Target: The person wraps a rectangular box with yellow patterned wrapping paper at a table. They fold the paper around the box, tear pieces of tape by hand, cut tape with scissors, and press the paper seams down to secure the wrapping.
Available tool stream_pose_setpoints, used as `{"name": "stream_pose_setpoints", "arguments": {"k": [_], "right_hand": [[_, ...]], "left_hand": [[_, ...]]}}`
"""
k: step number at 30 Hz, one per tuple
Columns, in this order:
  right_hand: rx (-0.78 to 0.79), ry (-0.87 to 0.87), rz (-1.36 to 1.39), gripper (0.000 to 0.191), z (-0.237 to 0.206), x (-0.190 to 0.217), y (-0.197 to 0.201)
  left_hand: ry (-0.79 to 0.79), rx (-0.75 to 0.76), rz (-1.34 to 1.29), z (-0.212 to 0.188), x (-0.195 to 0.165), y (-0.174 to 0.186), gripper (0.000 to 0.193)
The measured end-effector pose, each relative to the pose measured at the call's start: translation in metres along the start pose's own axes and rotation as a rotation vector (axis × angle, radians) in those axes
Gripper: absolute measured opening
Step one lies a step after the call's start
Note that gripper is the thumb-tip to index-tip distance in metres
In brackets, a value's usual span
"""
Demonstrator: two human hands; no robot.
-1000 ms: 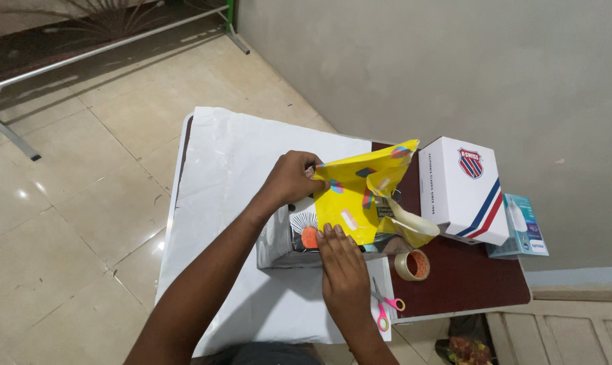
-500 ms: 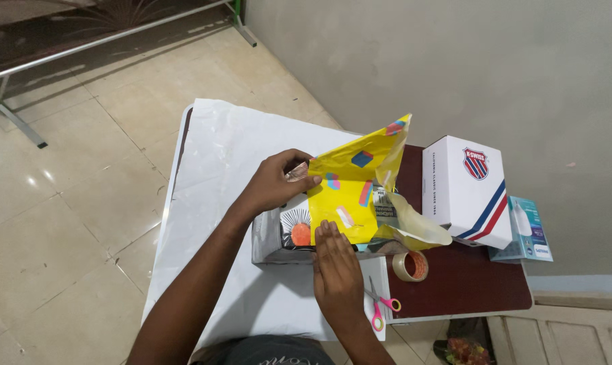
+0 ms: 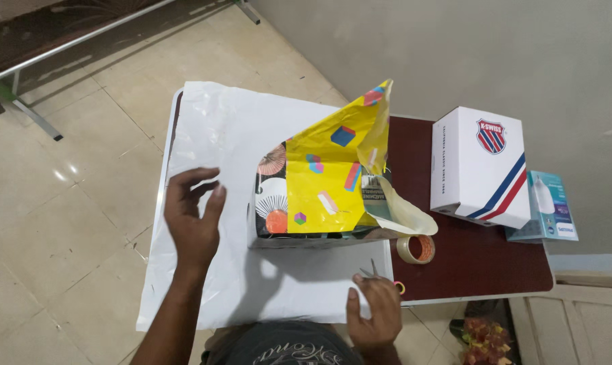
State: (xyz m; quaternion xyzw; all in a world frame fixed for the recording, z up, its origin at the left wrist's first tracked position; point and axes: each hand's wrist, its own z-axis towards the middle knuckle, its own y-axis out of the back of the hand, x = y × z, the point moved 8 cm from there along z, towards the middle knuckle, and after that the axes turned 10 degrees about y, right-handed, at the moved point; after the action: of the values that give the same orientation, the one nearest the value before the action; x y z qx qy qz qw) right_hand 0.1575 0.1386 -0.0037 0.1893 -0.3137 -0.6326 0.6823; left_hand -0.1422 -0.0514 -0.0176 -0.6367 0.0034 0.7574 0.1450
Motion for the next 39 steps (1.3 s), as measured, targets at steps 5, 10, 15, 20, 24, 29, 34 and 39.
{"name": "stream_pose_setpoints", "arguments": {"k": [5,10,15,20,24,29,34,39], "right_hand": [[0.025,-0.559,-0.040,0.024,-0.072,-0.113,0.009],[0.008,-0.698,-0.037,0.034,-0.109,-0.178,0.019],[0.166,-0.616,-0.185,0.035,-0.098,-0.204,0.020],[0.324,-0.475,-0.236,0.051,-0.070,-0.211,0.004],[0.382,-0.457,-0.266,0.050,-0.067,-0.221,-0.011],[0.409,-0.418,-0.287,0.027,-0.078,-0.231,-0.025],[0.280,-0.651,-0.071,0.025,-0.099,-0.235,-0.015],[0.129,-0.949,0.503,0.022,-0.130,-0.190,-0.007]], "left_hand": [[-0.060,-0.194,0.036,-0.075,0.026,0.043,0.025],[-0.029,-0.180,0.104,-0.167,0.073,0.031,0.028],[0.345,0.137,0.203,-0.232,0.117,-0.023,0.025],[0.664,0.465,0.624,-0.246,0.118,-0.065,0.038],[0.861,0.683,0.779,-0.247,0.113,-0.087,0.041],[0.500,0.706,0.435,-0.229,0.093,-0.133,0.029],[0.601,0.746,0.500,-0.226,0.109,-0.155,0.026],[0.595,0.793,0.443,-0.227,0.117,-0.184,0.033]]}}
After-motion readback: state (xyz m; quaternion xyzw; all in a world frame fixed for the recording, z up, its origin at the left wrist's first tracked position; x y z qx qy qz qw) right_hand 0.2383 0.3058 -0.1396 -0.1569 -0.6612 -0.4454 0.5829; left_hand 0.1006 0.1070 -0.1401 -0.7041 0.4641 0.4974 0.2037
